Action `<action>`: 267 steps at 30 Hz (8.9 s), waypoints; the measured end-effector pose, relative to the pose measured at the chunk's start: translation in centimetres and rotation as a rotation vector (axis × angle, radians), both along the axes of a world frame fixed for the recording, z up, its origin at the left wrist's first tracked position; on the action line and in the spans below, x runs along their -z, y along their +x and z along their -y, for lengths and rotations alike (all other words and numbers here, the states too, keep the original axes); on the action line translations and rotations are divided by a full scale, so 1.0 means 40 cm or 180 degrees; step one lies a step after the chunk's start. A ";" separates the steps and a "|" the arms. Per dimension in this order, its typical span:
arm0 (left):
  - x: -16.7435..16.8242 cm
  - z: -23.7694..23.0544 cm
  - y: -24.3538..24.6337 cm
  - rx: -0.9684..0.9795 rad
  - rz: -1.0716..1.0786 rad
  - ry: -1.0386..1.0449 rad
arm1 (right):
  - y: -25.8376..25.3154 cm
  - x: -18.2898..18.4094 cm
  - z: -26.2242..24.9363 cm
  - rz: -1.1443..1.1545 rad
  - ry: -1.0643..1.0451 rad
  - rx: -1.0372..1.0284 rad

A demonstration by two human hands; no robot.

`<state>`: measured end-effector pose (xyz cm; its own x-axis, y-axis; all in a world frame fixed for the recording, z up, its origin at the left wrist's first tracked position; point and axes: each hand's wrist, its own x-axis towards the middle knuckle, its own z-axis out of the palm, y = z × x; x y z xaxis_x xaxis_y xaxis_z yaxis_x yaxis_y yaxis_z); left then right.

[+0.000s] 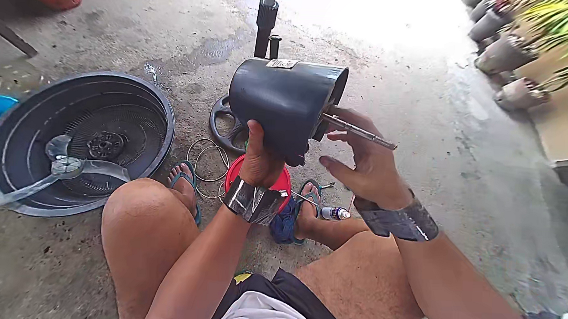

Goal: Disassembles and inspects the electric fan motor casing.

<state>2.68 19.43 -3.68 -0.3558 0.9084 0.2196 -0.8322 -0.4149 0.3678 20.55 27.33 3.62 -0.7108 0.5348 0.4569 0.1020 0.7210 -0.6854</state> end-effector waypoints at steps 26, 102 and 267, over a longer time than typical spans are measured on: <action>0.032 0.106 -0.073 0.1852 0.0097 -0.0723 | -0.063 -0.010 0.087 -0.0649 -0.1847 -0.0156; -0.007 0.192 -0.108 0.0652 -0.0830 -0.0286 | -0.032 0.011 0.130 -0.0651 -0.0756 -0.0510; 0.103 0.171 -0.110 -0.0186 -0.0490 0.0226 | -0.089 0.009 0.154 -0.0209 -0.1831 0.0127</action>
<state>-1.73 12.58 -7.81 -0.3649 0.8674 0.3383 -0.7420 -0.4905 0.4570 16.99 21.17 3.24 -0.6649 0.7360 0.1273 0.0654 0.2272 -0.9717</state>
